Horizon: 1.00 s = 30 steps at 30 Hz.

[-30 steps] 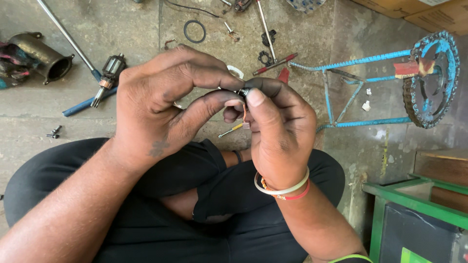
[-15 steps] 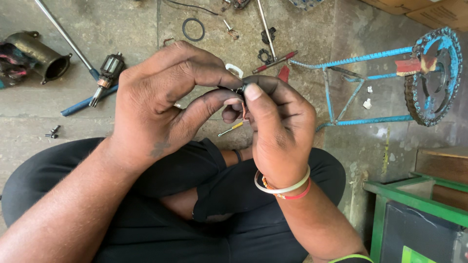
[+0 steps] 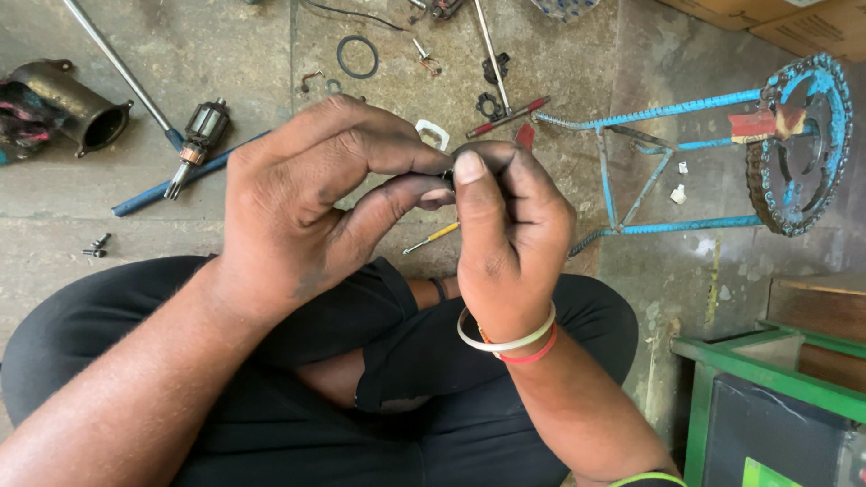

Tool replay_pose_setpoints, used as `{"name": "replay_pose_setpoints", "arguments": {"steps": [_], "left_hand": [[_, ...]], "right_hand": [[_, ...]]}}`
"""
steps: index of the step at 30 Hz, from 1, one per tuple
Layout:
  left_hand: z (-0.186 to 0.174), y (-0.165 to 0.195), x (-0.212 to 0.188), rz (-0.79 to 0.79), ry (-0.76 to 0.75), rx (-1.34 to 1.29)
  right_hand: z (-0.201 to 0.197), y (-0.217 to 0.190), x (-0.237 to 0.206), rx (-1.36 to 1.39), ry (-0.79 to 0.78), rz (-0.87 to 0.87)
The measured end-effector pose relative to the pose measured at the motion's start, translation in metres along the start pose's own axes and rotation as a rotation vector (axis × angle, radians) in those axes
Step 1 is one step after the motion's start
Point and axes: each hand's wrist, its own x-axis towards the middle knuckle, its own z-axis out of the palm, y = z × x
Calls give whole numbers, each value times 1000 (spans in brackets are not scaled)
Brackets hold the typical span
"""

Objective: The person sits on the floor and uses a yellow-handled screwdriver to manipulate small electrical components, including a white plastic connector and a metal terminal. They repeatedly insert the screwdriver into the connector, twist it, and adjust the metal parts by hand.

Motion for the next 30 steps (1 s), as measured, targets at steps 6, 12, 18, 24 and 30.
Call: {"name": "replay_pose_setpoints", "arguments": {"steps": [6,12,18,24,30], "left_hand": [[0,1,1,-6,-9,6],[-2,2,3,-2,-15,-28],[-2,3,5,1,-21,-74],[-3,1,2,-4,-28,-92],[-2,-1,-3,-35,-33,-104]], "right_hand": [[-4,6,-1,-161,10,-89],[-4,10,1,-124,-2,-120],[-7,16,4,-54,-33,-177],[-4,27,3,189,-34,-154],[-2,27,0,201,-40,-146]]}}
